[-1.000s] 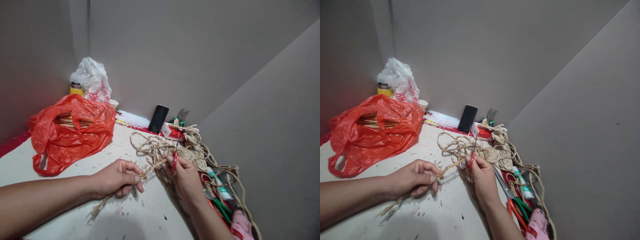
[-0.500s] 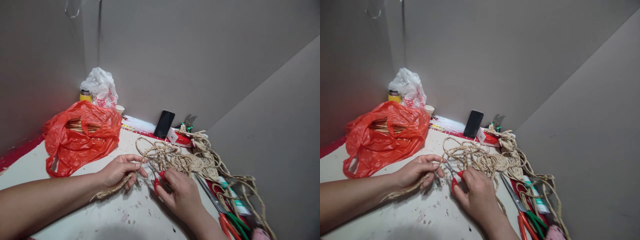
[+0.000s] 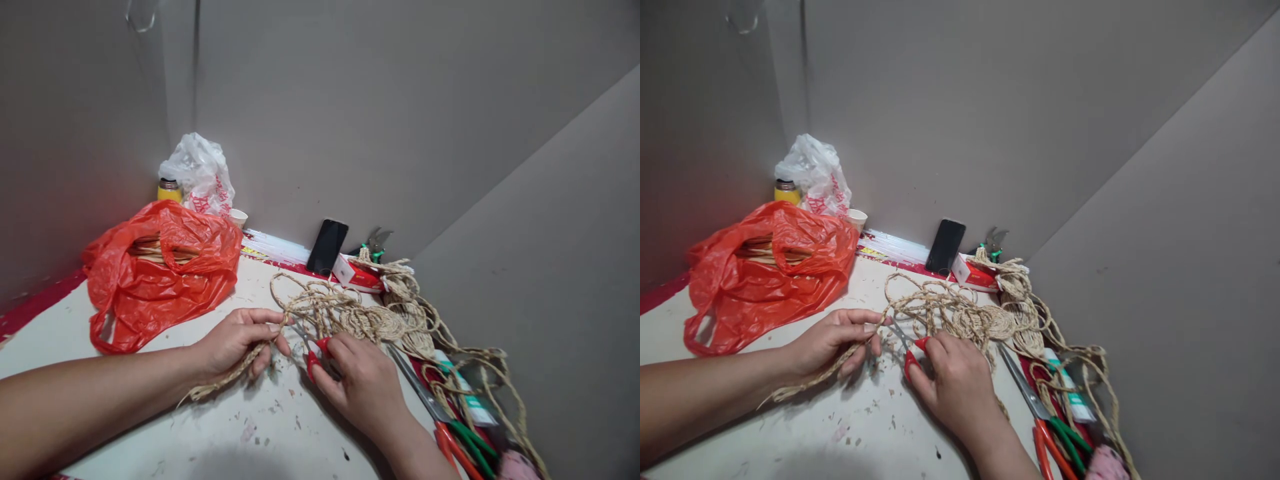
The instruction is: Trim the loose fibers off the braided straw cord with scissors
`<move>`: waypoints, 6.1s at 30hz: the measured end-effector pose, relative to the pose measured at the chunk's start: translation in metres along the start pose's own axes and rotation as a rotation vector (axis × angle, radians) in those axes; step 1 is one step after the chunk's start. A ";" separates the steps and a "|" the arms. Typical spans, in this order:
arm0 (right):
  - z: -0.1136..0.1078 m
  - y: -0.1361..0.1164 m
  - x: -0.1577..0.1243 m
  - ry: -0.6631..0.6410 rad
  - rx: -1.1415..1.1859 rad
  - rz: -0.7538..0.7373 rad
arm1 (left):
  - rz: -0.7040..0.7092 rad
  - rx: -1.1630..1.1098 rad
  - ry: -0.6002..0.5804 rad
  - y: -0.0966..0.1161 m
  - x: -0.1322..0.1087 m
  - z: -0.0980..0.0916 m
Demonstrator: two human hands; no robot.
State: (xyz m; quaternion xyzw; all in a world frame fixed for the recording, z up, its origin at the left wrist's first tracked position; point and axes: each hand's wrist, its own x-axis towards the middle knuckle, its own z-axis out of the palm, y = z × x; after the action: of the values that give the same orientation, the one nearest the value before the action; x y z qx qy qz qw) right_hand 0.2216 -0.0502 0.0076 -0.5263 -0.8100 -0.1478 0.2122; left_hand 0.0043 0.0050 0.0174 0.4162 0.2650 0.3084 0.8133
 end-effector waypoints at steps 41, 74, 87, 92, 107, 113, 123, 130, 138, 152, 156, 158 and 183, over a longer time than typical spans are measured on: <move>0.011 -0.008 -0.006 0.099 -0.007 -0.042 | 0.038 -0.021 0.069 -0.004 -0.005 0.007; 0.007 -0.002 -0.005 0.159 0.154 -0.088 | 0.035 0.104 0.022 -0.009 -0.004 0.003; 0.008 -0.008 -0.003 0.185 0.405 0.101 | 0.003 0.158 0.006 -0.006 -0.002 0.001; 0.005 -0.022 0.002 0.028 1.004 0.619 | -0.044 0.246 -0.080 -0.013 -0.005 0.003; 0.003 -0.039 0.004 0.011 1.319 0.823 | 0.005 0.276 -0.057 -0.026 -0.006 0.007; 0.009 -0.027 -0.003 0.134 1.326 0.865 | 0.018 0.238 0.138 -0.018 0.000 0.005; 0.008 -0.028 -0.002 0.186 1.311 0.880 | 0.069 0.303 0.106 -0.015 -0.004 0.008; 0.008 -0.024 0.000 0.103 1.174 0.863 | -0.145 0.199 -0.061 -0.024 -0.009 0.012; 0.001 -0.016 0.001 0.037 0.501 0.298 | -0.054 -0.071 0.084 -0.007 0.003 0.001; 0.001 -0.025 -0.001 0.000 -0.090 0.076 | -0.034 -0.081 0.117 -0.009 0.005 -0.004; 0.001 -0.025 -0.002 -0.005 -0.066 0.071 | -0.047 -0.062 0.102 -0.010 0.004 -0.003; 0.001 -0.024 -0.003 0.001 -0.051 0.065 | -0.041 -0.057 0.101 -0.011 0.004 -0.004; 0.008 -0.013 -0.002 -0.079 0.098 0.200 | -0.024 -0.042 0.099 -0.006 0.004 -0.003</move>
State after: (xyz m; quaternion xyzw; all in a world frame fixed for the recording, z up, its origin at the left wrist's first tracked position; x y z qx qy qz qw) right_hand 0.2093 -0.0535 -0.0009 -0.5989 -0.7675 -0.0653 0.2191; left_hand 0.0066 0.0067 0.0102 0.3799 0.3032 0.3242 0.8116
